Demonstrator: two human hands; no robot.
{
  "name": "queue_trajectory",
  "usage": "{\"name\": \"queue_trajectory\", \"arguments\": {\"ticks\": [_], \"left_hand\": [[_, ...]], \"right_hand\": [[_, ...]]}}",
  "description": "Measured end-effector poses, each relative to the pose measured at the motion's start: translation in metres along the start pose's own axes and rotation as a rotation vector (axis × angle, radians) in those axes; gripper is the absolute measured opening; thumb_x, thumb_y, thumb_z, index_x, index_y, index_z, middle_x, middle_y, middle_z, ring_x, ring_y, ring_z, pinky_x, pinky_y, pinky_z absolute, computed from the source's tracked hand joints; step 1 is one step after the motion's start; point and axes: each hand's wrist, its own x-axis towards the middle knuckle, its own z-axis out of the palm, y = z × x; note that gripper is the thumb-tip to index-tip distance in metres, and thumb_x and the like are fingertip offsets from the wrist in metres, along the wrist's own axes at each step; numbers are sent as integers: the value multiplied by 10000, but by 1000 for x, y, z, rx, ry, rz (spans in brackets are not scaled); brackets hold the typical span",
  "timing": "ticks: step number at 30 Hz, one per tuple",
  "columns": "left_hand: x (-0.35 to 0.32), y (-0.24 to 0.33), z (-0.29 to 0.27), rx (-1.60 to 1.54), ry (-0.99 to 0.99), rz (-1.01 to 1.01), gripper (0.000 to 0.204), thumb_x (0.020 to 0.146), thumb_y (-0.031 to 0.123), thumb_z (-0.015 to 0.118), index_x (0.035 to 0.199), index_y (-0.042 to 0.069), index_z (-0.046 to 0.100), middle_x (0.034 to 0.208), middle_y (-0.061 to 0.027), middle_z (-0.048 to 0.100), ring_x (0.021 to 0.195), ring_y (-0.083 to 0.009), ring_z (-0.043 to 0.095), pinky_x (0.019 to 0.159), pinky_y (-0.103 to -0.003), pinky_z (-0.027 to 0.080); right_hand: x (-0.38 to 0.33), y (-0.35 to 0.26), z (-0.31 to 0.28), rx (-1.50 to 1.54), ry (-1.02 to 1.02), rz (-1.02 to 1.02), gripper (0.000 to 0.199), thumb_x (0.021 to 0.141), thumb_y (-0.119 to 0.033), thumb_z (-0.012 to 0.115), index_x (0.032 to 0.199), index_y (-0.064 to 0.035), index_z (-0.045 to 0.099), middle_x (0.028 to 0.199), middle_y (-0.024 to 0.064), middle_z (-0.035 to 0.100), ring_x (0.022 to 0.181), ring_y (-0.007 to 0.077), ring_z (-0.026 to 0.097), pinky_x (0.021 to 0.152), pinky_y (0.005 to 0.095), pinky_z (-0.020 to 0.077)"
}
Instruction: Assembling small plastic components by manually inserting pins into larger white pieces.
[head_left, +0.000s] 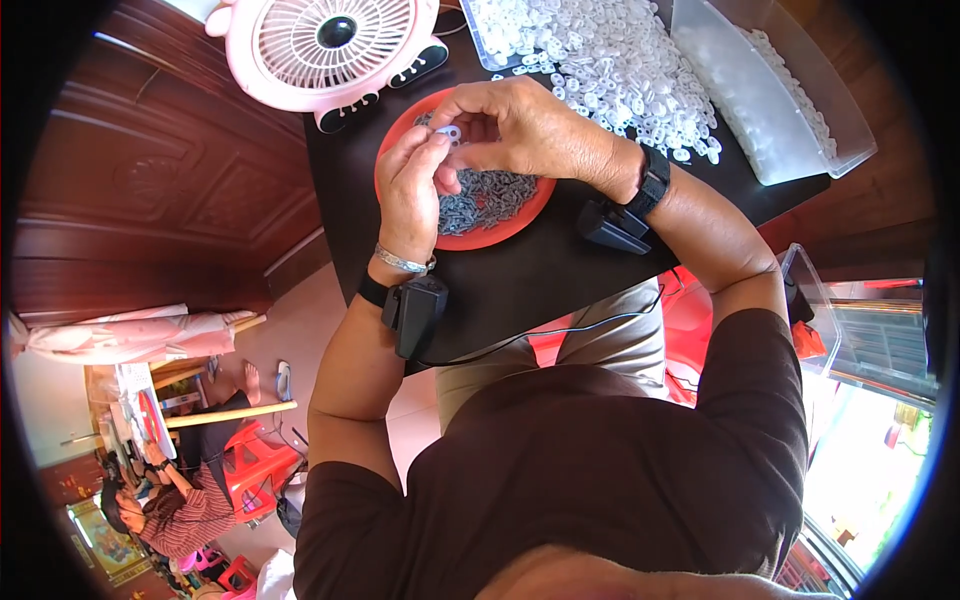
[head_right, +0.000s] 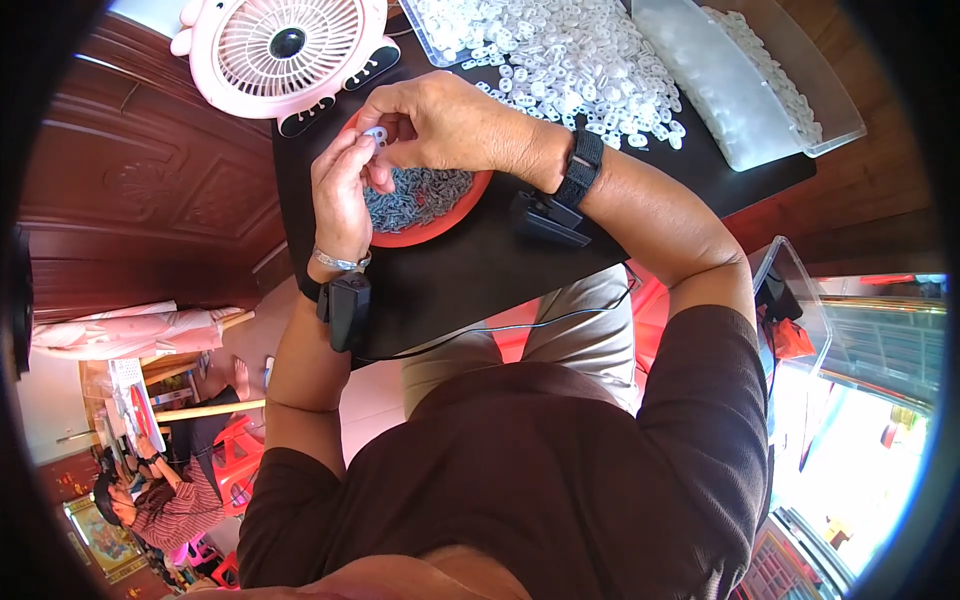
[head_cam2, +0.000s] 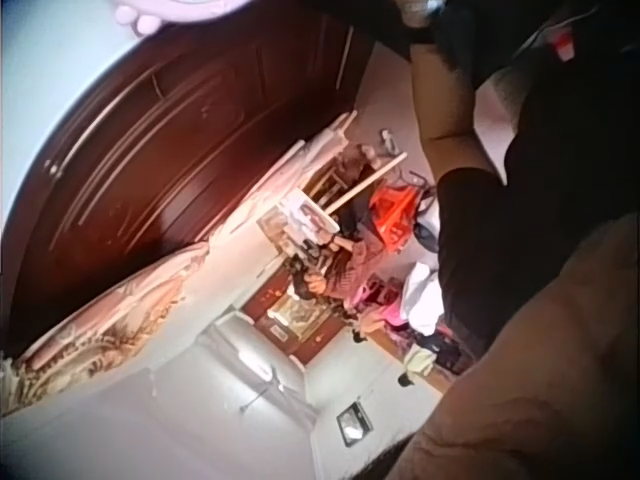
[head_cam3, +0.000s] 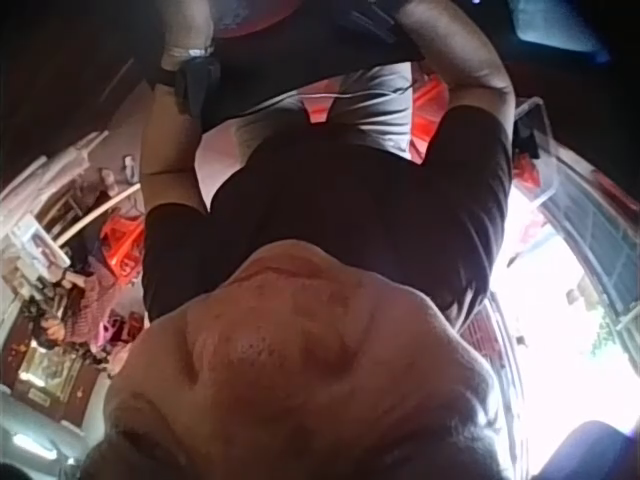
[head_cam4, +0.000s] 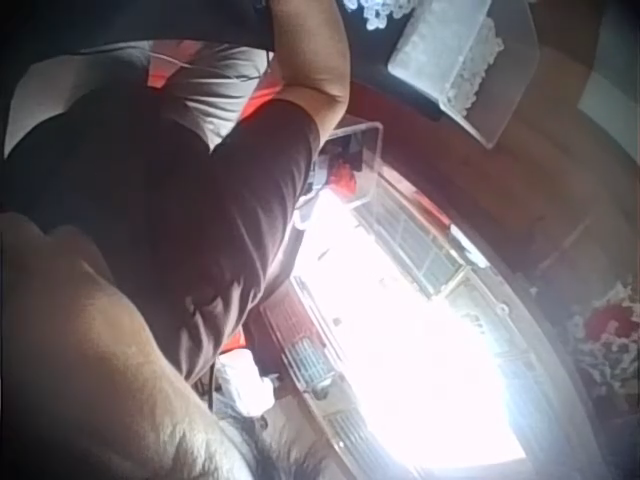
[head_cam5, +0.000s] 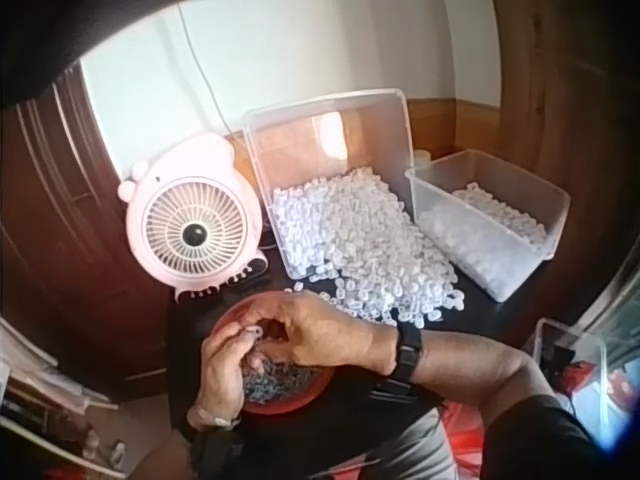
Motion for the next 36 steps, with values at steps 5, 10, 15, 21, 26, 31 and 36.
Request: {"name": "queue_trajectory", "arguments": {"ticks": [5, 10, 15, 21, 26, 31, 36], "left_hand": [[-2, -1, 5, 85, 46, 32, 203, 877, 182, 545, 869, -8, 619, 616, 13, 523, 514, -61, 474, 477, -191, 374], [-1, -4, 0, 57, 26, 59, 226, 890, 201, 532, 842, -4, 613, 618, 10, 522, 525, -61, 481, 499, -193, 371], [-2, -5, -2, 59, 16, 95, 231, 897, 203, 523, 812, 4, 603, 609, 2, 519, 527, -64, 483, 510, -197, 373], [-3, -6, 4, 82, 0, 157, 252, 902, 207, 515, 843, -21, 605, 655, -44, 576, 538, -103, 509, 537, -219, 396], [-3, -6, 1, 137, 21, 171, 250, 905, 209, 513, 823, -9, 602, 617, -16, 538, 539, -82, 493, 532, -209, 378], [-1, -2, -1, 204, -12, 241, 284, 937, 205, 450, 843, -25, 588, 603, -17, 497, 544, -89, 468, 534, -218, 368], [0, 2, -12, 202, 4, 223, 260, 924, 189, 458, 836, -14, 595, 608, -14, 499, 544, -85, 467, 529, -211, 358]], "right_hand": [[-3, -3, 8, -330, 83, -154, 322, 712, -146, 741, 980, -29, 606, 835, 104, 641, 741, 262, 639, 665, 322, 518], [-5, 1, 8, -400, 89, -220, 286, 739, -150, 704, 984, -39, 606, 848, 118, 637, 799, 312, 620, 673, 366, 514], [-4, 0, 7, -366, 75, -219, 255, 757, -140, 685, 977, -38, 607, 830, 116, 634, 781, 314, 618, 669, 374, 512], [-6, -2, 3, -385, 85, -228, 184, 764, -101, 661, 931, -45, 605, 779, 119, 622, 731, 318, 616, 640, 373, 504], [-5, -5, 3, -352, 80, -210, 177, 758, -128, 672, 908, -49, 622, 770, 120, 629, 730, 311, 622, 621, 371, 507], [3, -8, -28, -628, 346, -432, 159, 753, -187, 641, 871, -81, 626, 750, 91, 627, 692, 282, 625, 578, 375, 504], [-7, -44, -121, -991, 895, 31, 179, 761, -87, 615, 922, -18, 648, 999, 161, 604, 955, 347, 541, 832, 427, 443]]}}
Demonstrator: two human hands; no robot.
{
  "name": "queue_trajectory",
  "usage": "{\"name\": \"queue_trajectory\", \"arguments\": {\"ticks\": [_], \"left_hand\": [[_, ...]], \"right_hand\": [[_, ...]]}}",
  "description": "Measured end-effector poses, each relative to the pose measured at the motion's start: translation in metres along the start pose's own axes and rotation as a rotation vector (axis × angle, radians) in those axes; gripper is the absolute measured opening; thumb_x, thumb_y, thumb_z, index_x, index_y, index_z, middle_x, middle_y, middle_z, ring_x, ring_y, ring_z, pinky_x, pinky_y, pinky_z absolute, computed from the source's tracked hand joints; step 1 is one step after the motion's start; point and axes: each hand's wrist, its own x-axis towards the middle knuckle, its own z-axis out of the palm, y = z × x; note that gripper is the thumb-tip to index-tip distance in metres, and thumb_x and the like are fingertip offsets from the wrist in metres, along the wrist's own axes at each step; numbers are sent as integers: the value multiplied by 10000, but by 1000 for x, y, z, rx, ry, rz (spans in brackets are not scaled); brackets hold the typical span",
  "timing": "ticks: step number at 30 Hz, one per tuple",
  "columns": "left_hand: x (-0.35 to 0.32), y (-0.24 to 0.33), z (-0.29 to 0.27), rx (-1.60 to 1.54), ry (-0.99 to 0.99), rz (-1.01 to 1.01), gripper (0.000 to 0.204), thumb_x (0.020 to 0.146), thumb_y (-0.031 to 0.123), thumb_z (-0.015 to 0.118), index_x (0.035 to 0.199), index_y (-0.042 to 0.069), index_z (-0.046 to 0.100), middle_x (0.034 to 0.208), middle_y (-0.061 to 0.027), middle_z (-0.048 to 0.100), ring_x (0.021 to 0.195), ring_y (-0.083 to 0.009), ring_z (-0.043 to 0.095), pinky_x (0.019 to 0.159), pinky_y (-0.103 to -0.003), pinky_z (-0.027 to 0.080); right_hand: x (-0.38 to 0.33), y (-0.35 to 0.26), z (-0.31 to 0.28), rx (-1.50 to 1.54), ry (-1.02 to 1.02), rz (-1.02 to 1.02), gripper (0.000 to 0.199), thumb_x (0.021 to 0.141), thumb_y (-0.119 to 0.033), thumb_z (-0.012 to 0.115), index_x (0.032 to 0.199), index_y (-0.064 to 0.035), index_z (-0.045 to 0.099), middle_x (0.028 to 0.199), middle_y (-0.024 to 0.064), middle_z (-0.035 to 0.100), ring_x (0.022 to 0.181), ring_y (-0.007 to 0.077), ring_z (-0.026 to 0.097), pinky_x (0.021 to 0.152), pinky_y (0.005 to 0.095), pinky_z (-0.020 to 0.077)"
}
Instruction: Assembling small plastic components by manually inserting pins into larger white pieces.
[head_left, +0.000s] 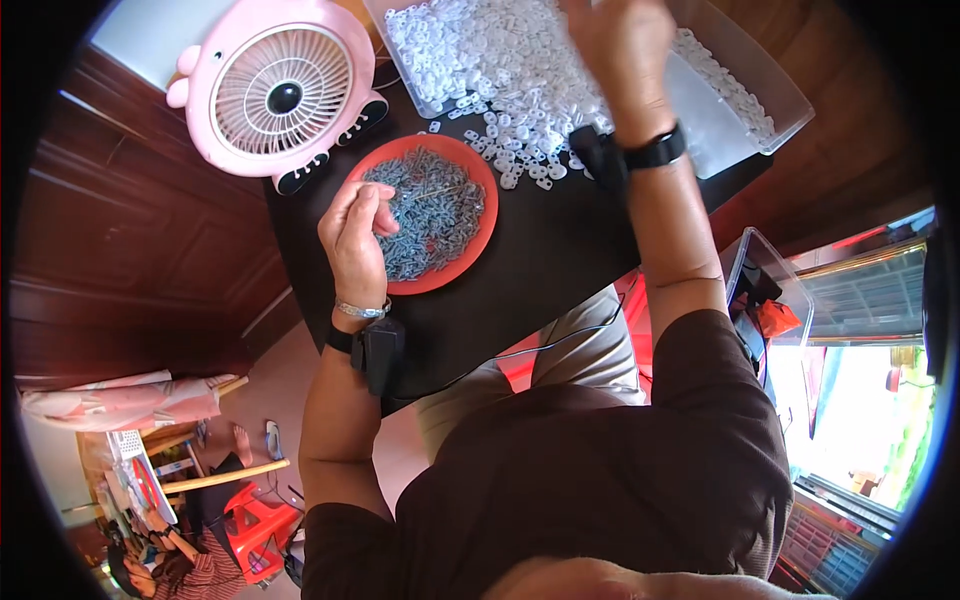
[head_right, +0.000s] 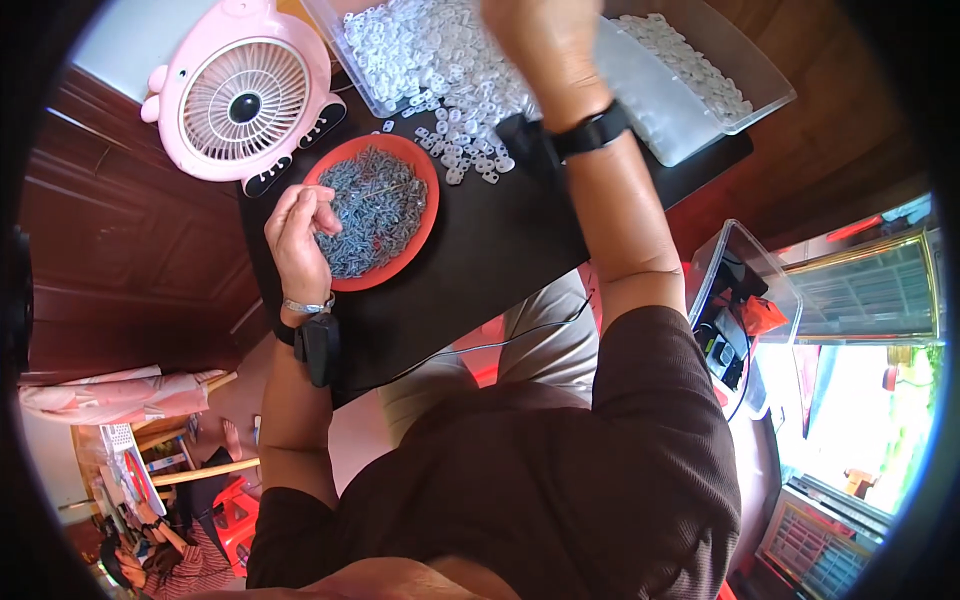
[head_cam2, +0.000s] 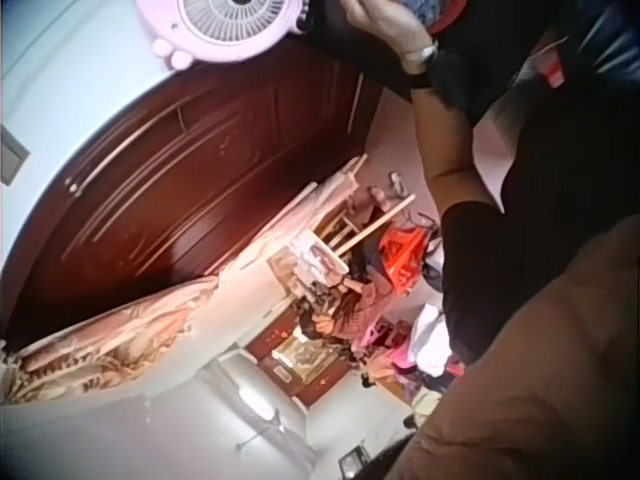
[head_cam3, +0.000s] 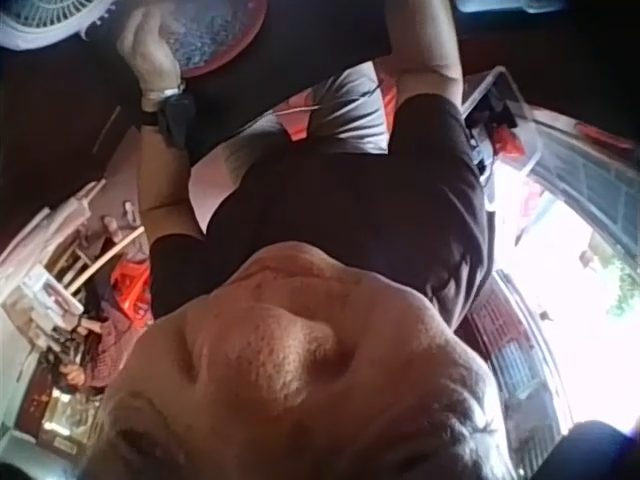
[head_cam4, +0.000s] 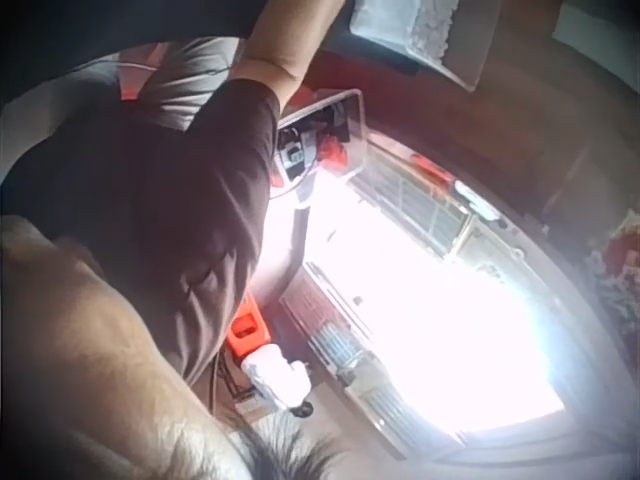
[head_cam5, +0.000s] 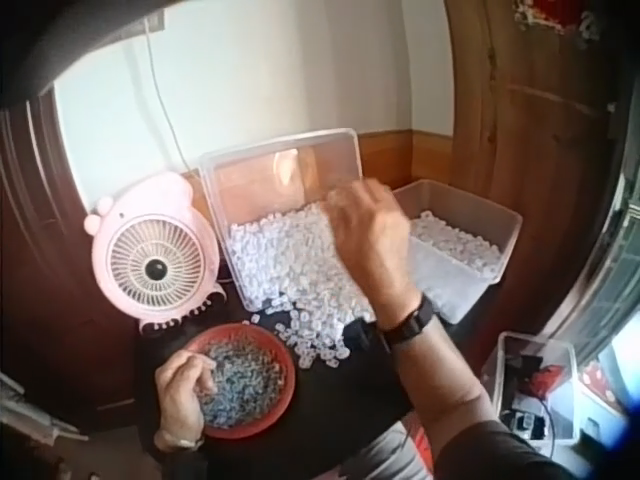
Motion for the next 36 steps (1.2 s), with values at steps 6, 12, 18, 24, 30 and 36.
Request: {"name": "queue_trajectory", "arguments": {"ticks": [6, 12, 18, 24, 30, 36], "left_hand": [[5, 0, 9, -30, -32, -14, 244, 905, 188, 489, 810, -5, 606, 602, 6, 493, 545, -63, 454, 518, -207, 337], [4, 0, 5, -37, -16, -60, 232, 901, 178, 497, 805, -2, 607, 606, 7, 489, 543, -69, 460, 513, -205, 344], [5, -3, 6, -49, -34, -53, 231, 900, 178, 499, 806, -1, 610, 607, 6, 493, 538, -69, 461, 504, -200, 345], [6, -3, 4, -62, -32, -72, 230, 900, 180, 496, 803, 5, 612, 605, 8, 494, 537, -67, 460, 502, -197, 342], [8, -5, 5, -16, -52, -121, 194, 888, 167, 514, 805, 20, 611, 599, 16, 491, 534, -53, 456, 501, -194, 338], [5, -7, 7, 65, -152, -161, 200, 905, 199, 495, 878, 29, 596, 658, 18, 522, 591, -52, 472, 546, -189, 362]], "right_hand": [[-3, 51, 17, -172, -78, -97, 175, 753, -123, 630, 900, -29, 632, 986, 170, 612, 959, 352, 545, 822, 435, 435], [-61, 40, 102, 197, -793, -214, 224, 779, -274, 609, 864, -78, 675, 831, 119, 656, 801, 310, 619, 713, 403, 485], [-87, 34, 121, 42, -937, -203, 200, 749, -285, 605, 776, -90, 639, 800, 110, 639, 817, 312, 613, 721, 420, 480], [-90, 32, 127, 64, -954, -170, 182, 770, -265, 581, 800, -94, 635, 802, 110, 642, 820, 320, 608, 720, 427, 478], [-76, 2, 104, 628, -1020, 137, 191, 823, -149, 638, 946, -5, 658, 835, 72, 679, 780, 97, 607, 723, 239, 472], [-82, -42, 83, 1018, -1096, 87, 171, 849, -126, 643, 955, 8, 650, 855, 29, 662, 818, 78, 582, 782, 240, 465]]}}
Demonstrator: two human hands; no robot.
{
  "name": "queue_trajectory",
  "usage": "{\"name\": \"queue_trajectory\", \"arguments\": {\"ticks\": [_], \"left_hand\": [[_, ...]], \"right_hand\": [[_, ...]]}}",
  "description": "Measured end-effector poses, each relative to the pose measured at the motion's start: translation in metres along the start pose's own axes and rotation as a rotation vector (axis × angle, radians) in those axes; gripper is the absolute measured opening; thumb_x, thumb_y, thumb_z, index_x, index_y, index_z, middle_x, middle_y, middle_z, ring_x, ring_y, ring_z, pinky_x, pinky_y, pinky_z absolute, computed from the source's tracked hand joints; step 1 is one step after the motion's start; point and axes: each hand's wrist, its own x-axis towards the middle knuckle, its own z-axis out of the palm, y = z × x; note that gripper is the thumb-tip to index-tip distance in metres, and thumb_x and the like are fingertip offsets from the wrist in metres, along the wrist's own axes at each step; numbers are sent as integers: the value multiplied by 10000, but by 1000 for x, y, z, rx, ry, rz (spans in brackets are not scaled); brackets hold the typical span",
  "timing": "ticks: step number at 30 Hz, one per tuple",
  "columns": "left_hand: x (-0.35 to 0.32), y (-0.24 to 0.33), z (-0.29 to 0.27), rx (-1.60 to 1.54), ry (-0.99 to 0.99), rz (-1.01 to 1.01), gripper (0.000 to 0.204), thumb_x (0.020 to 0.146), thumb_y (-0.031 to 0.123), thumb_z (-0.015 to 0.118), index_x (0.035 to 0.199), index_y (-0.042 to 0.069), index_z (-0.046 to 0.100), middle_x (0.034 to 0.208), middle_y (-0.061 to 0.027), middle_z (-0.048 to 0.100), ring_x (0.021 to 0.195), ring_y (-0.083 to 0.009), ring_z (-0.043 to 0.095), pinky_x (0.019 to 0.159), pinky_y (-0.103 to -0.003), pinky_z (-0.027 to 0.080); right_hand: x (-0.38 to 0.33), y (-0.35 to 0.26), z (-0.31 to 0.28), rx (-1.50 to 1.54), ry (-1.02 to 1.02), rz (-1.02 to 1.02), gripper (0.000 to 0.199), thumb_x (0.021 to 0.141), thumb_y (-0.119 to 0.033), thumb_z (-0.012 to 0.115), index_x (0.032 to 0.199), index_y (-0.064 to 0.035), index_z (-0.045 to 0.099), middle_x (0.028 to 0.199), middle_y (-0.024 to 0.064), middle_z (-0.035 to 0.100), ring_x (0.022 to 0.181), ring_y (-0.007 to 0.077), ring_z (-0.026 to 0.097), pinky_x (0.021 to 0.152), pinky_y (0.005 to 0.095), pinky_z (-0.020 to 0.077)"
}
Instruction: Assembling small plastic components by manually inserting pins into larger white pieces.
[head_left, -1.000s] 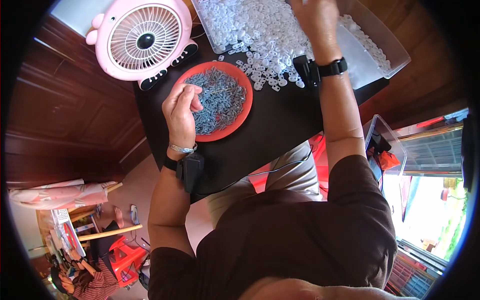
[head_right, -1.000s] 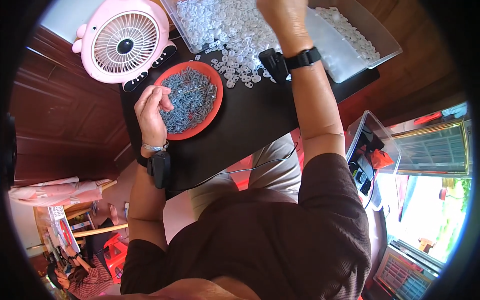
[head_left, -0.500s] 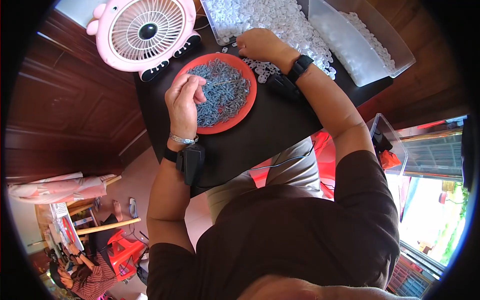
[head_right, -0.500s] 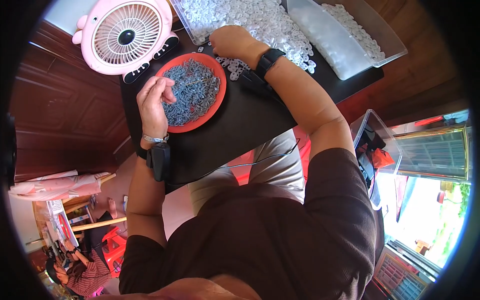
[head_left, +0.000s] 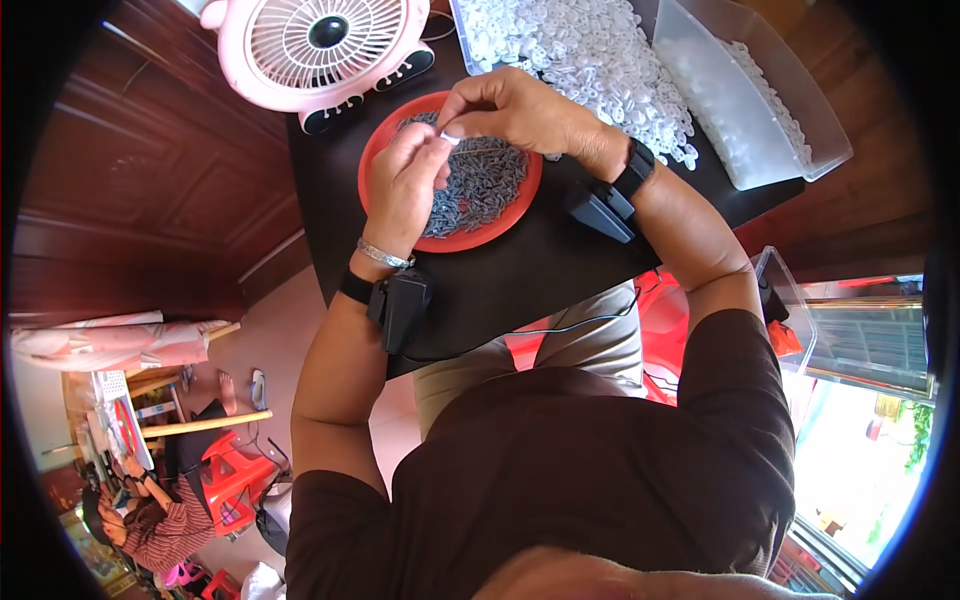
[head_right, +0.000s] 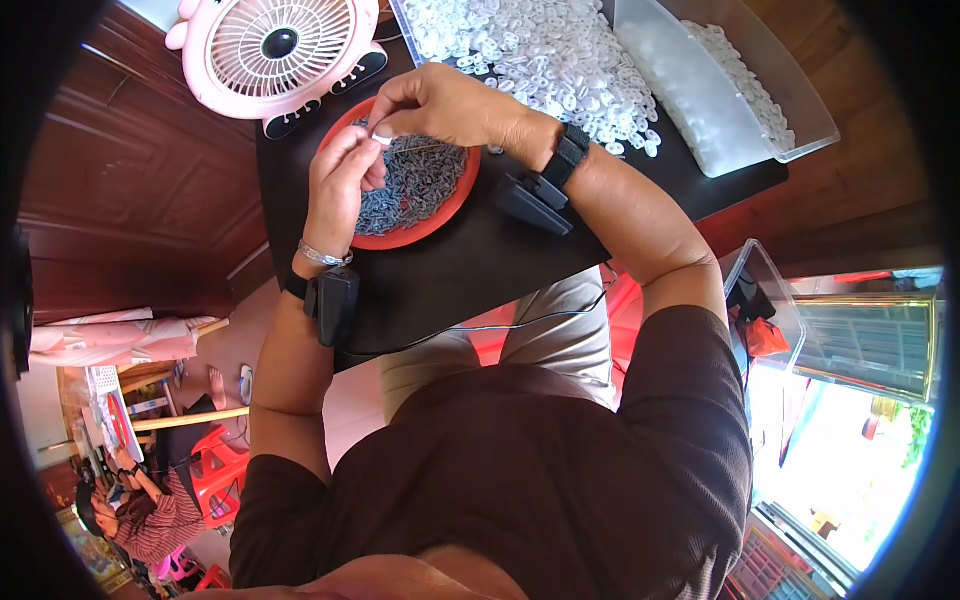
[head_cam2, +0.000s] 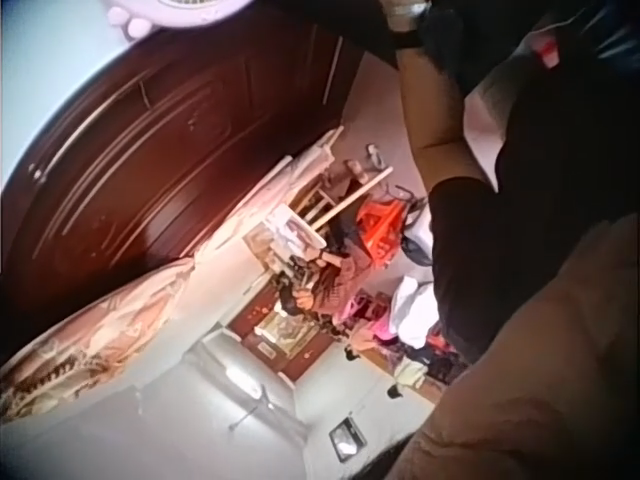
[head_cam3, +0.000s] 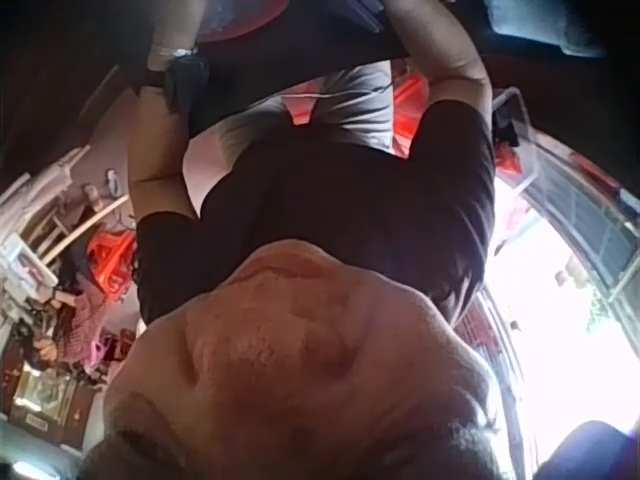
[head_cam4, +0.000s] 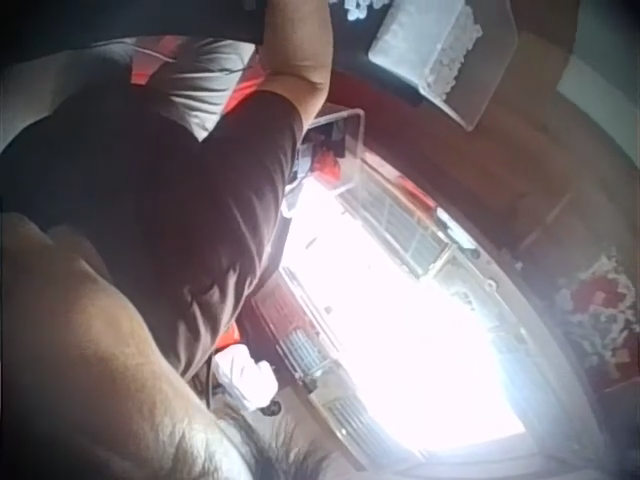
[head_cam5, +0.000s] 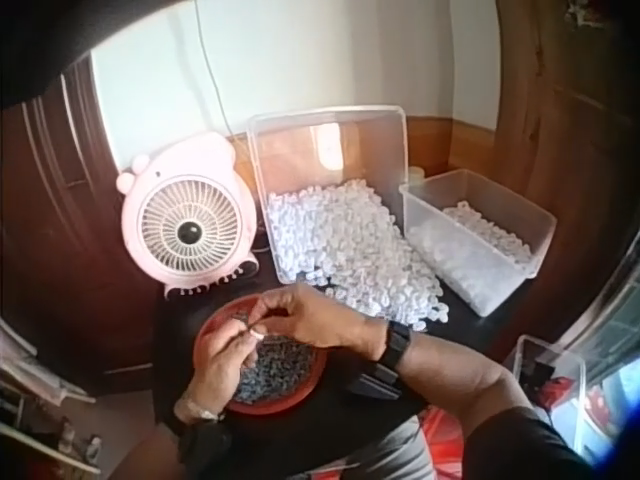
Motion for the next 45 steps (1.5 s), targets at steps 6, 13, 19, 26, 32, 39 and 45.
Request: {"name": "queue_trajectory", "arguments": {"ticks": [6, 13, 19, 26, 32, 39, 45], "left_hand": [[1, 0, -1, -40, -86, 18, 170, 893, 167, 525, 831, 13, 565, 686, -2, 524, 605, -63, 491, 557, -206, 409], [0, 2, 1, -27, -98, 30, 193, 892, 214, 503, 865, 33, 566, 677, 6, 512, 616, -71, 473, 579, -206, 377], [-1, 8, -1, -29, -48, -14, 174, 866, 177, 506, 789, 30, 561, 635, 4, 504, 575, -74, 469, 552, -209, 376], [0, 7, -3, -29, 17, -8, 170, 845, 155, 495, 734, 33, 541, 612, -8, 501, 557, -79, 469, 538, -217, 367], [1, 6, -3, -114, 52, 18, 161, 827, 110, 533, 685, 35, 531, 572, 6, 478, 510, -66, 429, 494, -211, 345], [1, 7, -6, -59, 13, -6, 171, 840, 155, 494, 733, 29, 536, 629, -11, 507, 551, -83, 473, 536, -219, 366], [0, 8, -5, -150, 55, 14, 152, 836, 105, 523, 704, 30, 530, 580, 0, 482, 512, -69, 433, 493, -209, 352]], "right_hand": [[0, 1, 4, 189, 10, 15, 148, 854, -134, 651, 922, -3, 641, 838, 22, 647, 827, 74, 580, 779, 232, 467], [-1, -1, 4, 193, 0, 15, 157, 854, -157, 658, 910, -11, 638, 823, 14, 639, 801, 70, 574, 746, 223, 465], [-8, -13, -5, 58, -32, -4, 187, 842, -175, 672, 897, 1, 638, 775, 6, 633, 736, 75, 568, 665, 236, 462], [-20, -17, 7, -638, -292, -30, 198, 687, -168, 682, 824, -41, 615, 784, 95, 596, 781, 300, 599, 669, 388, 467], [-16, -4, 12, -661, -294, -75, 135, 741, -160, 622, 826, -55, 610, 801, 86, 596, 800, 305, 594, 702, 396, 472], [-12, -5, 8, -570, -174, -128, 159, 787, -200, 628, 797, -43, 602, 733, 102, 596, 710, 299, 589, 630, 385, 458], [-7, -4, 5, -510, -44, -50, 248, 857, -280, 612, 802, -39, 600, 626, 115, 525, 585, 238, 527, 565, 339, 417]]}}
